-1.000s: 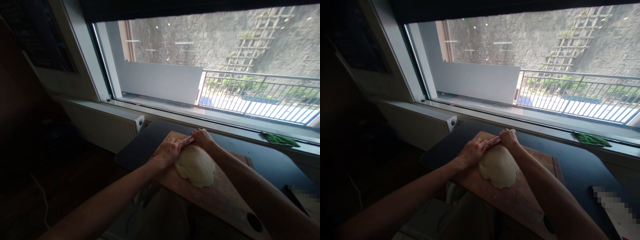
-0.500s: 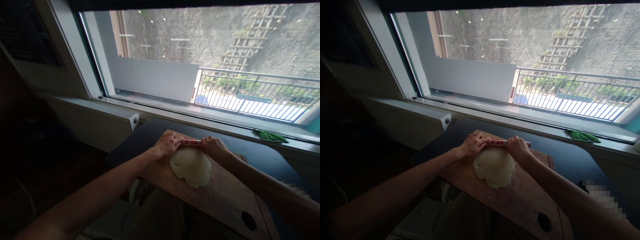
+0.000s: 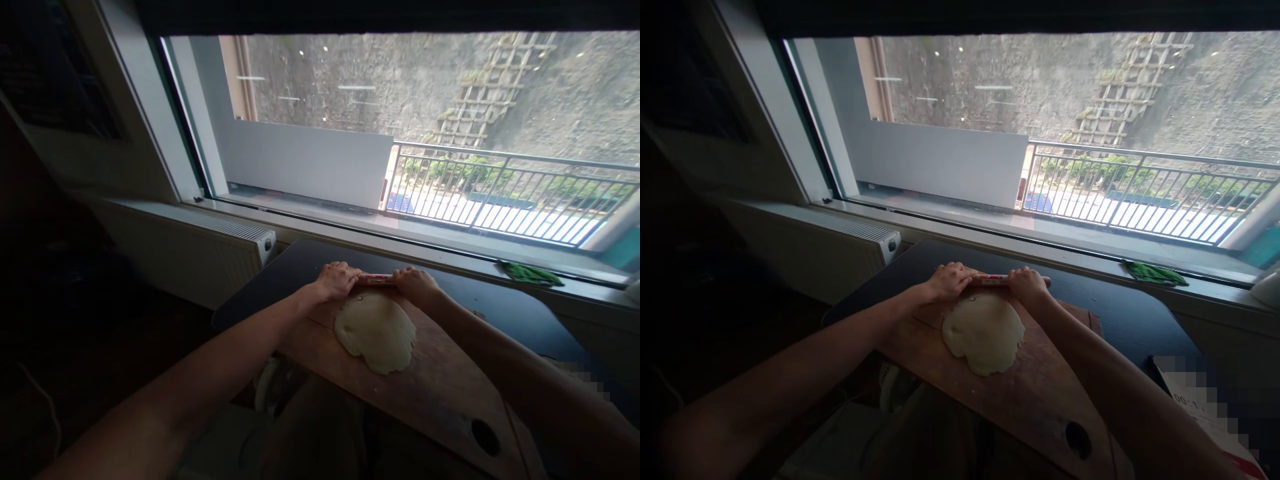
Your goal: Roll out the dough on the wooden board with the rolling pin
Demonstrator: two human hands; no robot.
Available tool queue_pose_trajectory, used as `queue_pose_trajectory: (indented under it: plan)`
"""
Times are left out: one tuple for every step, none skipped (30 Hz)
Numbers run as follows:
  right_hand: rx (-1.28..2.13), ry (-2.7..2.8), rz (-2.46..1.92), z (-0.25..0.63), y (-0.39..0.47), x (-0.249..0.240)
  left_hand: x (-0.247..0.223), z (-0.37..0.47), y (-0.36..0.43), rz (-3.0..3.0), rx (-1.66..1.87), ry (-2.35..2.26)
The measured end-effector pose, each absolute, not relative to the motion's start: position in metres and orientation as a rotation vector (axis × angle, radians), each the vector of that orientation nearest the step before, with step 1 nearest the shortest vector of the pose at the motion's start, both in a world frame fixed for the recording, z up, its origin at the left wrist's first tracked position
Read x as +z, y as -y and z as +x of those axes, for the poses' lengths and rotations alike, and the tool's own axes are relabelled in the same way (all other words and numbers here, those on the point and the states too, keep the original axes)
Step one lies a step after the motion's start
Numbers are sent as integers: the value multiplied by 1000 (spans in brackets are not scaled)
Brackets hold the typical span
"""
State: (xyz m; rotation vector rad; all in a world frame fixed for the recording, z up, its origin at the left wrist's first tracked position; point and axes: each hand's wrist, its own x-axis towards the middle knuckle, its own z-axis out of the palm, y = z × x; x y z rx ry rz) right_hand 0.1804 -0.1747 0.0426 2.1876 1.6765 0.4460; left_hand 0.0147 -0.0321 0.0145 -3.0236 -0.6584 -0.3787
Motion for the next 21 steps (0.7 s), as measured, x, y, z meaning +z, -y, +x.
queue_pose_trajectory:
  plan:
    - [448,-1669,2196,181,173,43,15,15,32,-3023,-368,680]
    - [447,-1671,2197,181,173,43,15,15,32,-3022,-377,681]
    - [445,-1681,2193,180,174,43,14,14,33,-3024,-397,657]
    - [440,-1697,2184,180,175,43,14,12,34,-3029,-420,619]
    - [432,-1715,2173,180,177,43,13,11,35,-3033,-440,582]
    - [424,-1727,2164,180,179,43,12,10,36,-3038,-449,556]
    - [417,-1730,2161,181,180,43,12,10,36,-3039,-450,553]
    - [413,-1726,2164,182,179,43,12,11,36,-3040,-443,570]
    - [412,-1717,2170,183,178,44,12,12,36,-3038,-435,592]
    - [415,-1705,2179,184,177,44,12,14,37,-3030,-434,615]
    - [420,-1696,2187,184,176,44,12,15,37,-3019,-443,632]
    - [423,-1695,2190,185,176,44,12,15,38,-3006,-461,634]
    - [423,-1701,2188,186,176,43,11,14,39,-2995,-485,612]
    - [420,-1714,2182,186,178,42,11,12,41,-2988,-508,569]
    - [412,-1731,2173,186,180,42,10,10,42,-2985,-526,524]
    - [402,-1747,2165,186,182,41,10,8,43,-2987,-535,485]
    - [393,-1756,2162,186,183,41,10,7,44,-2991,-535,467]
    - [387,-1757,2167,186,183,41,10,7,44,-2995,-525,480]
    - [383,-1751,2178,186,183,42,11,8,44,-2998,-510,520]
    - [381,-1742,2194,186,181,42,12,9,44,-2999,-493,571]
    - [377,-1735,2209,185,180,43,13,10,43,-3003,-471,603]
